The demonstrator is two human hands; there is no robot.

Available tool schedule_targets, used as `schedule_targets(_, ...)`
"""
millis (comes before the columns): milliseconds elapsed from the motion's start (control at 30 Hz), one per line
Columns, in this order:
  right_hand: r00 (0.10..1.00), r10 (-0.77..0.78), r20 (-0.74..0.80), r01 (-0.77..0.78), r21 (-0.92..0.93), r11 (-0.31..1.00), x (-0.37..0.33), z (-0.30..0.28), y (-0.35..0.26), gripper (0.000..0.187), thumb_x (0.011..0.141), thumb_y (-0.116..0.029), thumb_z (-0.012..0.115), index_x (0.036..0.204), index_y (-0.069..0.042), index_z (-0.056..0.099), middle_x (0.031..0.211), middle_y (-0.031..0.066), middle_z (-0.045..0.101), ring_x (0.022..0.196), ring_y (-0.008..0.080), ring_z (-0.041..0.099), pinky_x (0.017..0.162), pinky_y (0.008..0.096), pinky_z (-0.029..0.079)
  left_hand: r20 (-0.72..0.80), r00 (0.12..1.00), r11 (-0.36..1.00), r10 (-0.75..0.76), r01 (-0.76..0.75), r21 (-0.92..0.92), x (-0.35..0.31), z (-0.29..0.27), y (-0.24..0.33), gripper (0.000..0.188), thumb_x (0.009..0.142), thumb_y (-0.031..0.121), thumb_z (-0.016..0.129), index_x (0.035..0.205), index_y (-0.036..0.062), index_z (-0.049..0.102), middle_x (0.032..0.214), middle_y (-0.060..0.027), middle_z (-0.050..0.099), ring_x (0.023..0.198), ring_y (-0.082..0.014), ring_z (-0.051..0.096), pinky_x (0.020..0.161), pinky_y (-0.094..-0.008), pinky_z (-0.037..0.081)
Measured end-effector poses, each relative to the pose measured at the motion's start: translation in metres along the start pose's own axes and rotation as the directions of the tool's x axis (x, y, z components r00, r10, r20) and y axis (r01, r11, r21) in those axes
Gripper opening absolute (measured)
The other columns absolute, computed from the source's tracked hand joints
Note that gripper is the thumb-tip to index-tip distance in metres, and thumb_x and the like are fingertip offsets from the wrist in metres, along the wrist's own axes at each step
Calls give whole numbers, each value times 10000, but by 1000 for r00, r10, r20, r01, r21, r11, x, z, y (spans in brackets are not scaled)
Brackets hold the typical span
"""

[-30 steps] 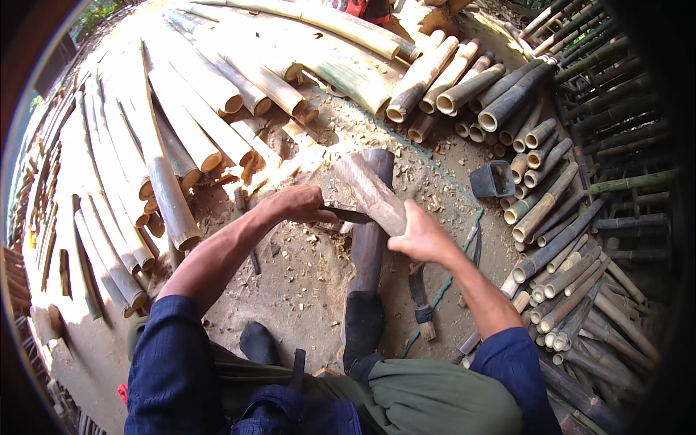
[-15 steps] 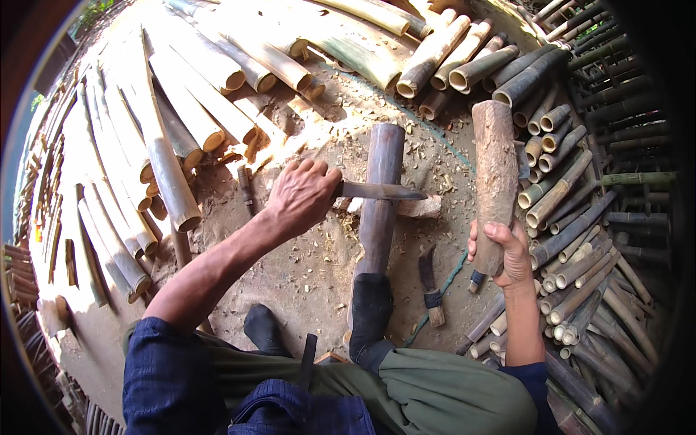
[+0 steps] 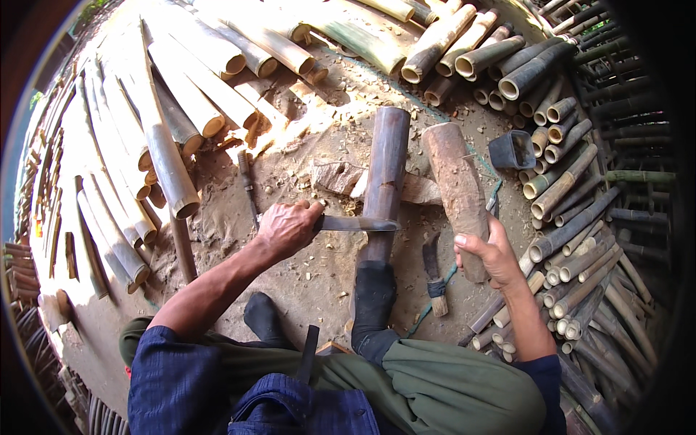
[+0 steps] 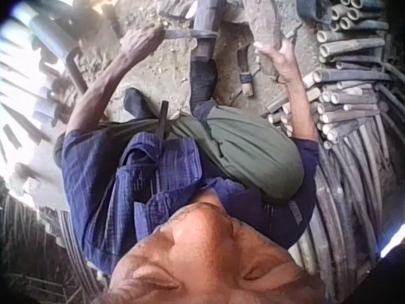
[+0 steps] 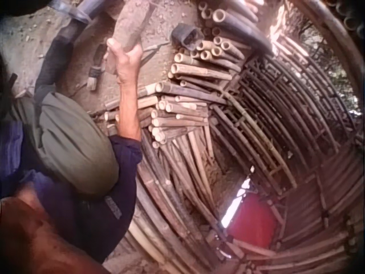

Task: The person hollows out a bamboo segment using a chisel and a wooden mallet, then uses a hand saw to cut the bamboo. The person repeatedly strikes the chisel to remove the inner pith and checks the opening.

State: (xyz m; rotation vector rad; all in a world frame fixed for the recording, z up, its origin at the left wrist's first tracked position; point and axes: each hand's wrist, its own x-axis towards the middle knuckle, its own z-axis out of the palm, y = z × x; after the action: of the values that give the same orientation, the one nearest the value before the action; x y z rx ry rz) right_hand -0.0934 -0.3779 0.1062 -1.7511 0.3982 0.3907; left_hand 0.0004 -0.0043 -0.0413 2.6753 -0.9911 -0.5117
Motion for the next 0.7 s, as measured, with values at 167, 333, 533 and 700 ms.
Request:
schedule_targets(167, 790, -463, 401, 588, -709, 390, -2, 17, -9, 647, 750, -264, 889, 1284, -31, 607, 892, 107, 632, 792, 244, 686, 739, 378, 570, 88, 991, 995, -97, 96, 17, 2, -5, 5, 156, 992, 212, 613, 979, 57, 633, 880, -179, 714, 720, -386, 732, 626, -536, 560)
schedule_targets(333, 499, -458, 735, 738, -638, -220, 77, -18, 32, 300, 807, -74, 751, 1065, -62, 598, 850, 59, 633, 751, 212, 662, 622, 380, 491, 129, 989, 997, -78, 77, 12, 14, -15, 15, 139, 995, 174, 594, 955, 51, 645, 813, -187, 716, 669, -368, 724, 602, -525, 556)
schedule_targets(533, 256, -487, 835, 894, -397, -210, 35, 30, 19, 225, 817, -141, 716, 998, -83, 598, 781, 16, 553, 707, 199, 624, 634, 342, 476, 105, 993, 998, -55, 51, 43, 7, -12, 4, 144, 1023, 169, 554, 995, 43, 621, 777, -187, 712, 676, -355, 743, 587, -518, 578)
schedule_targets(700, 684, -299, 665, 644, -743, -180, 62, 10, 26, 271, 771, -43, 751, 1004, -64, 615, 817, 65, 652, 755, 233, 676, 650, 390, 493, 115, 988, 995, -101, 98, 32, 16, -13, 6, 149, 1024, 170, 561, 970, 41, 611, 786, -191, 704, 650, -342, 719, 563, -512, 556)
